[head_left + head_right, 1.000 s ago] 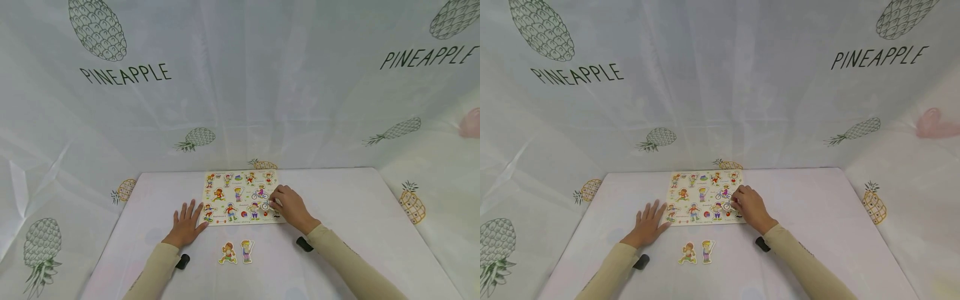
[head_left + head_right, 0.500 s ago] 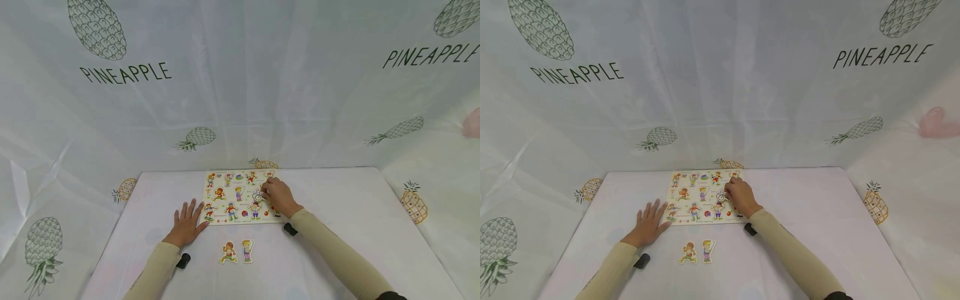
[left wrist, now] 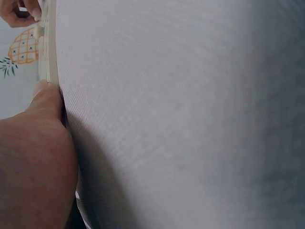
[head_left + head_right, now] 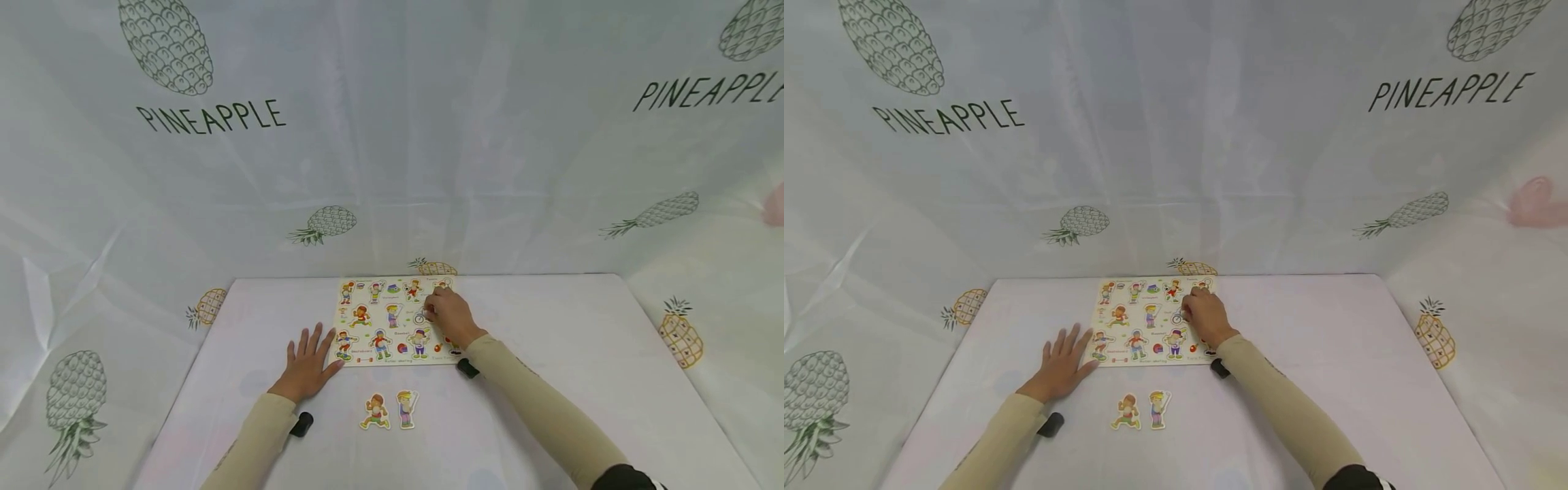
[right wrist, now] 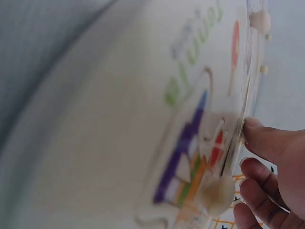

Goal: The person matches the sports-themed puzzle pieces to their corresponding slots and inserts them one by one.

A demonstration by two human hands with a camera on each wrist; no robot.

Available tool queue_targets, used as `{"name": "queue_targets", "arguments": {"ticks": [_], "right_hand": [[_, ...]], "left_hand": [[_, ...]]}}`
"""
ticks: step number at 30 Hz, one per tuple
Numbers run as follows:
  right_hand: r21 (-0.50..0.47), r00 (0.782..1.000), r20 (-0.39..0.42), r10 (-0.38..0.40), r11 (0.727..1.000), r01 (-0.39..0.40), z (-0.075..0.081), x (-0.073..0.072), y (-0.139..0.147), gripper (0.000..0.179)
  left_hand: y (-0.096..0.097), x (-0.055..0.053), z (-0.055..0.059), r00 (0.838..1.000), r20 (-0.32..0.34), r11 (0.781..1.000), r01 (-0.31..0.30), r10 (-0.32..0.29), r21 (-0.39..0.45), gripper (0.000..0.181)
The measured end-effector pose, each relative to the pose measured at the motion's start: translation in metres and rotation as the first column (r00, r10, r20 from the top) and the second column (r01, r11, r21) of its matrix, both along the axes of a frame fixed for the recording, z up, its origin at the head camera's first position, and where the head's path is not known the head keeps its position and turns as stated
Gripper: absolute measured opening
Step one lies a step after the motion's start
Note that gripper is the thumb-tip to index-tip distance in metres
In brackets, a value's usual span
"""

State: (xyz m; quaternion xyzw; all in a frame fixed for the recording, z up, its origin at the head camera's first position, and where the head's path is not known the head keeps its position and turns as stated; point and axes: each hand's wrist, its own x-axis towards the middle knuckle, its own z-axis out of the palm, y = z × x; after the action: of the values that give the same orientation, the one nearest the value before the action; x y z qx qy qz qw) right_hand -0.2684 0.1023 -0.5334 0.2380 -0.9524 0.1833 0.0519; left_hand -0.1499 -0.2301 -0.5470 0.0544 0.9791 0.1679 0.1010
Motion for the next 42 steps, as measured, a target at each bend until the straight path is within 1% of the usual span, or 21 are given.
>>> {"name": "queue_targets", "arguments": {"ticks": [2, 6, 8, 11, 13, 16, 18, 21, 24, 28, 32, 35, 37, 42], "right_hand": [[-0.008, 1.000, 0.013, -0.002, 1.000, 0.002, 0.000, 0.000, -0.001, 0.010], [-0.007, 1.000, 0.011, -0.017, 1.000, 0.017, -0.001, 0.001, -0.001, 0.009], [-0.016, 1.000, -0.022, -0.019, 1.000, 0.018, -0.002, 0.003, -0.001, 0.010], [-0.052, 0.994, -0.105, -0.003, 0.999, -0.003, -0.005, 0.007, -0.001, 0.012], [-0.071, 0.989, -0.147, 0.013, 0.997, -0.023, -0.004, 0.013, -0.001, 0.016], [-0.103, 0.983, -0.174, 0.052, 0.992, -0.070, 0.000, 0.028, -0.003, 0.018], [-0.104, 0.983, -0.166, 0.080, 0.990, -0.098, 0.003, 0.041, -0.005, 0.018], [-0.103, 0.977, -0.163, 0.134, 0.983, -0.152, 0.003, 0.060, -0.007, 0.017], [-0.084, 0.967, -0.169, 0.188, 0.975, -0.205, 0.001, 0.080, -0.009, 0.019], [-0.088, 0.947, -0.181, 0.265, 0.955, -0.284, -0.002, 0.105, -0.010, 0.021], [-0.099, 0.936, -0.129, 0.328, 0.935, -0.341, -0.004, 0.127, -0.011, 0.019], [-0.092, 0.933, -0.068, 0.353, 0.929, -0.358, -0.004, 0.139, -0.011, 0.019], [-0.086, 0.931, -0.040, 0.362, 0.927, -0.364, -0.005, 0.145, -0.012, 0.020], [-0.050, 0.925, -0.032, 0.379, 0.923, -0.381, -0.006, 0.153, -0.013, 0.019]], "left_hand": [[0.001, 0.000, 0.001, 1.000, 0.001, 1.000, 0.001, -0.001, -0.004, 0.074], [0.000, 0.000, -0.003, 0.999, -0.034, 1.000, 0.013, -0.013, 0.003, 0.075], [-0.001, -0.001, -0.006, 0.999, -0.045, 1.000, 0.017, -0.017, -0.001, 0.076], [-0.002, -0.001, -0.005, 0.999, -0.030, 1.000, 0.011, -0.011, -0.005, 0.076], [-0.003, -0.002, -0.010, 0.999, -0.034, 1.000, 0.013, -0.013, -0.014, 0.076], [-0.005, -0.002, -0.013, 0.999, -0.033, 1.000, 0.013, -0.014, -0.016, 0.077], [-0.006, -0.002, -0.017, 0.999, -0.048, 1.000, 0.017, -0.018, -0.019, 0.078], [-0.005, -0.001, -0.014, 0.999, -0.041, 1.000, 0.013, -0.013, -0.005, 0.079], [-0.005, 0.000, -0.015, 0.999, -0.045, 1.000, 0.014, -0.013, 0.004, 0.079], [-0.006, 0.000, -0.017, 0.998, -0.059, 1.000, 0.018, -0.018, -0.005, 0.080], [-0.006, 0.000, -0.019, 0.997, -0.072, 1.000, 0.023, -0.023, 0.002, 0.079], [-0.006, 0.000, -0.018, 0.997, -0.079, 1.000, 0.027, -0.025, 0.013, 0.078], [-0.006, 0.000, -0.017, 0.996, -0.081, 1.000, 0.029, -0.029, 0.004, 0.077], [-0.003, 0.001, -0.008, 0.998, -0.054, 1.000, 0.024, -0.023, 0.002, 0.075]]}}
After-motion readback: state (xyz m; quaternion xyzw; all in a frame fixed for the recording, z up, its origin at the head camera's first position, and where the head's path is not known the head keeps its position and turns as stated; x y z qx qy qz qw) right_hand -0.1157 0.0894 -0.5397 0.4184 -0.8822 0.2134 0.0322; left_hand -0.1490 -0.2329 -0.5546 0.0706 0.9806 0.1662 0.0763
